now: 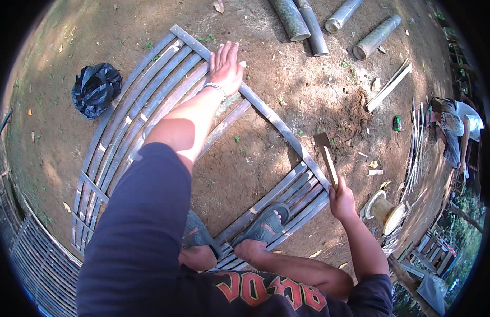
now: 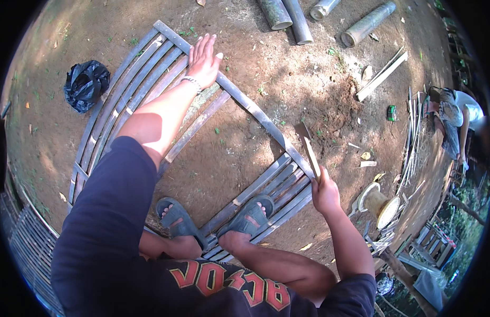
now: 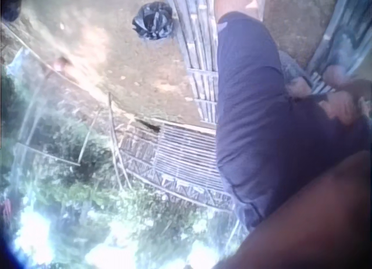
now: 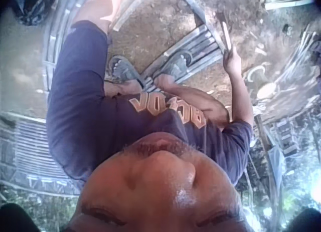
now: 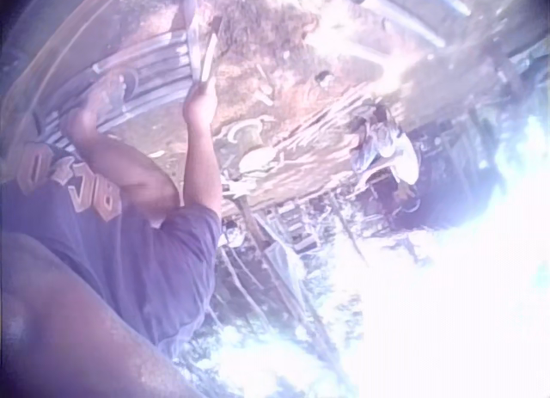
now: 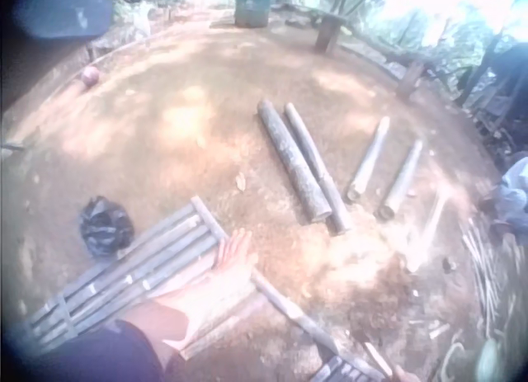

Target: The person assembles a bamboo structure by placing bamboo strips across a frame and securing them with a hammer. They repeatedly position strips and hammer them into place.

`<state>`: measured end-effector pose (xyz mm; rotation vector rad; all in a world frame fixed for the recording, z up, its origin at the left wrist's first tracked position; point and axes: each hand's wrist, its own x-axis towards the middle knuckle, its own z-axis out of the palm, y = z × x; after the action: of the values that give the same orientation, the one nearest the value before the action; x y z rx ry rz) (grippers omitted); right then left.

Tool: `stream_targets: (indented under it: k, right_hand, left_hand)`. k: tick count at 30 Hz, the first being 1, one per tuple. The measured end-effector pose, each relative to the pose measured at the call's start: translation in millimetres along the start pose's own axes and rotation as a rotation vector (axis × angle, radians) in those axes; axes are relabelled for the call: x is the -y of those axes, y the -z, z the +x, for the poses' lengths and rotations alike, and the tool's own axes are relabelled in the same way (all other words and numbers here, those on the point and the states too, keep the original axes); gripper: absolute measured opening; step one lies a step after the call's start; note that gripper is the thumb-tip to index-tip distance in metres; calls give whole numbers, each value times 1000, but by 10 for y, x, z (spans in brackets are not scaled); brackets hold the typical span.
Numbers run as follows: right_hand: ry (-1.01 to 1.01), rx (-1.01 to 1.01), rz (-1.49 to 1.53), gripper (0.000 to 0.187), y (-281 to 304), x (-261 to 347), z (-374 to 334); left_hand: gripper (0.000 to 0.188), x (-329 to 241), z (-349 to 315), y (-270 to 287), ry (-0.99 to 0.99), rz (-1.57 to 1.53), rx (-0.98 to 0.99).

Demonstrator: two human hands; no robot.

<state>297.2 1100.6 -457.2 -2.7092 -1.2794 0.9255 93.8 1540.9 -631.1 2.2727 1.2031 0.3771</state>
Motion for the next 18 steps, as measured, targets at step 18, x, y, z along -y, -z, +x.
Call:
stream_targets:
  k: [18]
  right_hand:
    - [103, -9, -72, 56, 671, -258, -488]
  left_hand:
    - [58, 1204, -1815, 3160, 327, 241, 537]
